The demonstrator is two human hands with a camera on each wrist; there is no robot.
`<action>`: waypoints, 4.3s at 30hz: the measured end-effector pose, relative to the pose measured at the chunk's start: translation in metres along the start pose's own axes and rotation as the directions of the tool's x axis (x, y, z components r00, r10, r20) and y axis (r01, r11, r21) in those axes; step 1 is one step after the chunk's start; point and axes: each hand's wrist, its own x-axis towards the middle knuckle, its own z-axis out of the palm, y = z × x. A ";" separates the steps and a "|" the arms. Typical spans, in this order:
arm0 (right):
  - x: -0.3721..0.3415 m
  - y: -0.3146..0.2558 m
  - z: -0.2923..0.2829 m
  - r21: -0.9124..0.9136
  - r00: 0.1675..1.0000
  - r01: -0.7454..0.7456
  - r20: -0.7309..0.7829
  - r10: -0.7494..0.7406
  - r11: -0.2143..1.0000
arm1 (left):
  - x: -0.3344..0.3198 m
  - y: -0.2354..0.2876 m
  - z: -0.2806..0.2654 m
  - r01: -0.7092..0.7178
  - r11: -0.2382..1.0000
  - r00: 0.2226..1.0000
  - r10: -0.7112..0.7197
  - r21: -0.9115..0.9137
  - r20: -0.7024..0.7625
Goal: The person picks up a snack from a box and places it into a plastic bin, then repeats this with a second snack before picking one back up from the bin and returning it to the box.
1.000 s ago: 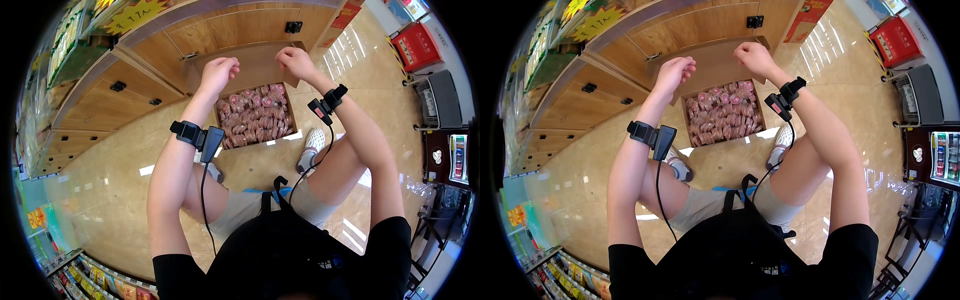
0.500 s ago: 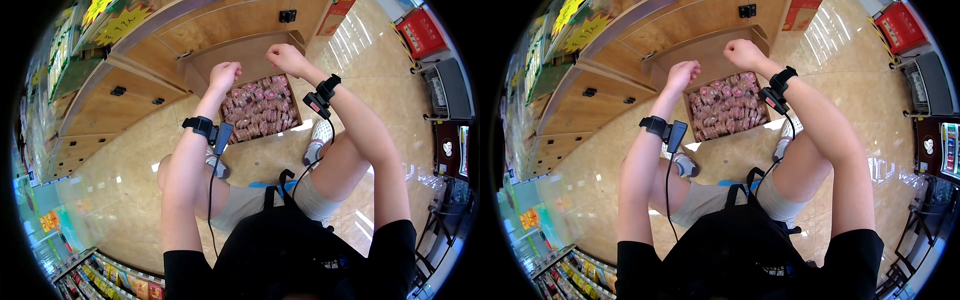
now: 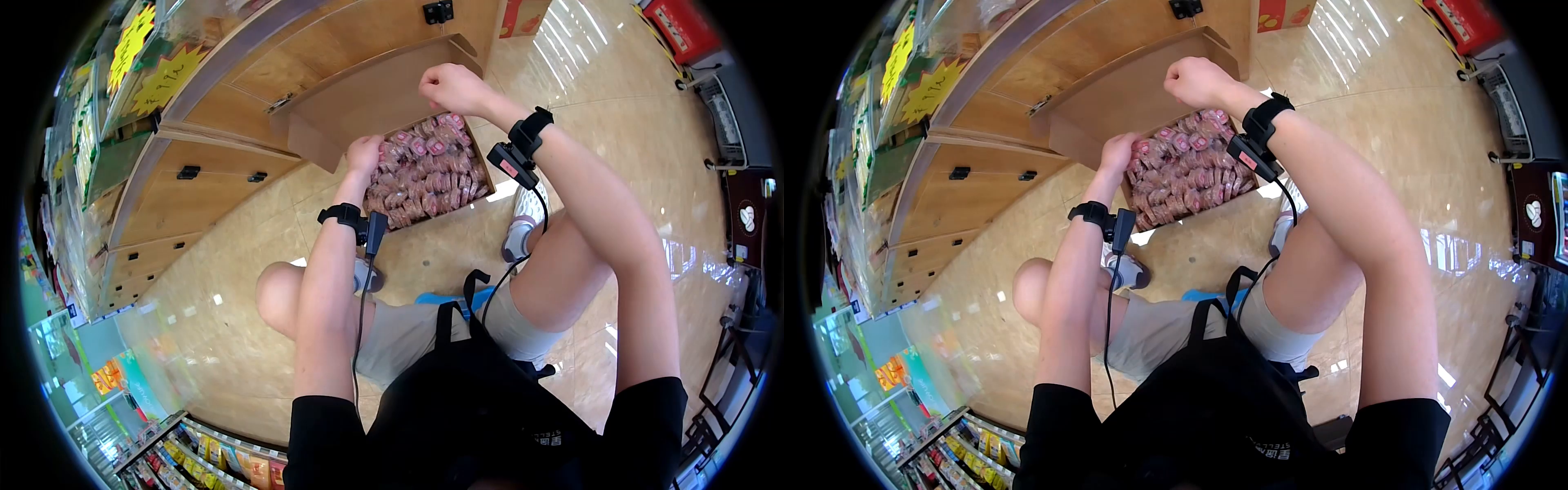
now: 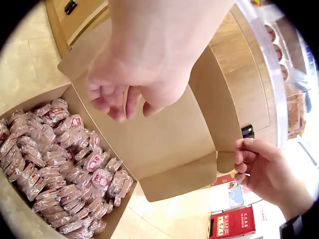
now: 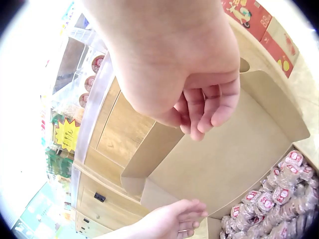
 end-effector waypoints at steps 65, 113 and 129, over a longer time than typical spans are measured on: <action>0.010 0.027 0.012 0.080 0.962 -0.170 0.230 0.148 0.982 | 0.052 -0.110 0.085 -0.236 0.826 0.969 0.238 0.511 0.063; -0.009 -0.065 0.007 0.828 0.945 -0.250 0.321 -0.059 0.501 | -0.134 0.159 -0.045 -0.188 0.926 0.905 0.293 -0.328 0.309; -0.005 -0.063 -0.008 0.890 0.995 -0.084 0.097 -0.006 0.448 | -0.135 0.158 -0.052 -0.282 0.933 0.920 0.329 -0.225 0.212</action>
